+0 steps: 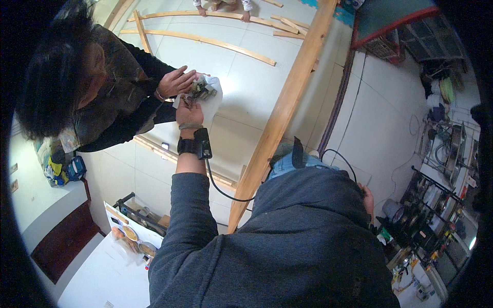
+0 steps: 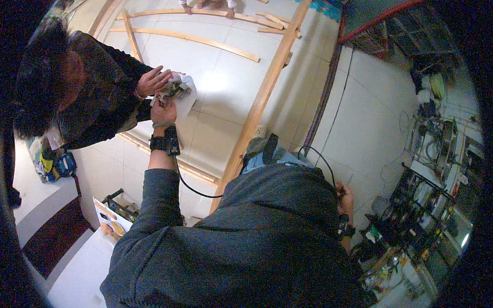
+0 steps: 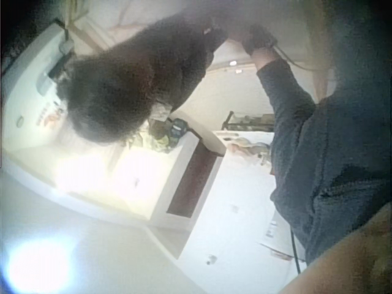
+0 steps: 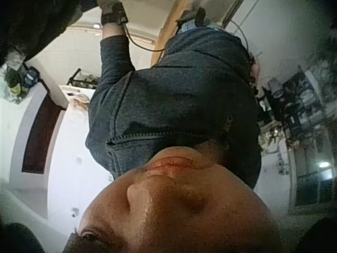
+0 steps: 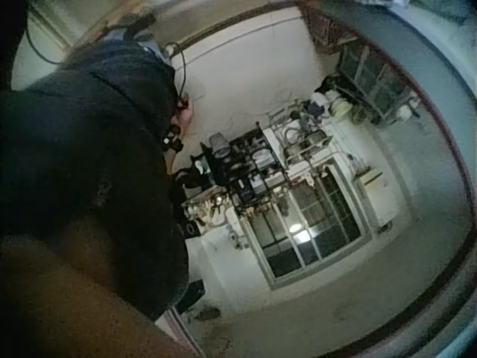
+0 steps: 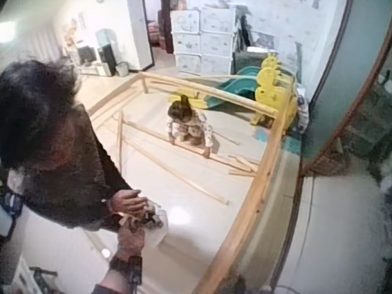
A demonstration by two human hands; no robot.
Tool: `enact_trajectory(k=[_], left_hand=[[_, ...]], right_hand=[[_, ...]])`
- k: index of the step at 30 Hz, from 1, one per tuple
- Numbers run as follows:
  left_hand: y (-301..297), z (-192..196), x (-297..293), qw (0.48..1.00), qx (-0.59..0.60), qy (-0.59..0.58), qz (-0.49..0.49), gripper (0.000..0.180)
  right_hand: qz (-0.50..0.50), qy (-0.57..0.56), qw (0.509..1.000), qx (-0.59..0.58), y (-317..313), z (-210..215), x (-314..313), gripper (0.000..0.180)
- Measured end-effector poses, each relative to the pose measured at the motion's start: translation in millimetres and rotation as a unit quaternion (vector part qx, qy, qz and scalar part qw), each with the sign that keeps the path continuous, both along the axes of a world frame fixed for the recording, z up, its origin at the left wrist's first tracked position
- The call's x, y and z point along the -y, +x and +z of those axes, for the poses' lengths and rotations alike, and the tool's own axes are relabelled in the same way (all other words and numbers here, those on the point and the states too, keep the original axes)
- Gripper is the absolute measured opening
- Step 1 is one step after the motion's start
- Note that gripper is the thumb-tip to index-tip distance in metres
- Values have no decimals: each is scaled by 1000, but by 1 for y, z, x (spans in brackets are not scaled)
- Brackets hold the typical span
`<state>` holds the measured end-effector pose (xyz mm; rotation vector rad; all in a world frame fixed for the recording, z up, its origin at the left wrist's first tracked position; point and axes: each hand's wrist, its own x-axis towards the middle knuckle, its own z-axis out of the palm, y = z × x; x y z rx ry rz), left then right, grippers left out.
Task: The person uses a screwdriver to fasten screws into a wooden frame structure. They move around the frame, repositioning it and working on different joints to secure the pieces together.
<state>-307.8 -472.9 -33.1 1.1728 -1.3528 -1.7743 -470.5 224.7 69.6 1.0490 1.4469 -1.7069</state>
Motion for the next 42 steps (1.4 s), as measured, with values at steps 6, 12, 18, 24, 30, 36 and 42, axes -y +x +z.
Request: enact_trajectory(k=[6,12,18,24,30,36,42], left_hand=[[-17,44,4,925,-215,289,124,32],[-7,55,-8,949,-132,222,184,30],[29,96,-58,965,-86,119,218,34],[81,144,-139,982,52,107,150,26],[159,151,-264,879,390,-82,-260,42],[212,155,-385,737,587,-128,-309,39],[230,154,-381,596,711,-211,-308,25]], right_hand=[[-6,48,999,1,-1,3,7,28],[27,-27,999,5,-12,13,23,26],[95,85,990,-55,-32,48,38,18],[236,165,951,-114,-73,71,49,26],[491,127,835,-212,-88,43,67,35],[619,-13,752,-227,-42,2,59,28],[589,-73,795,-124,42,-15,32,27]])
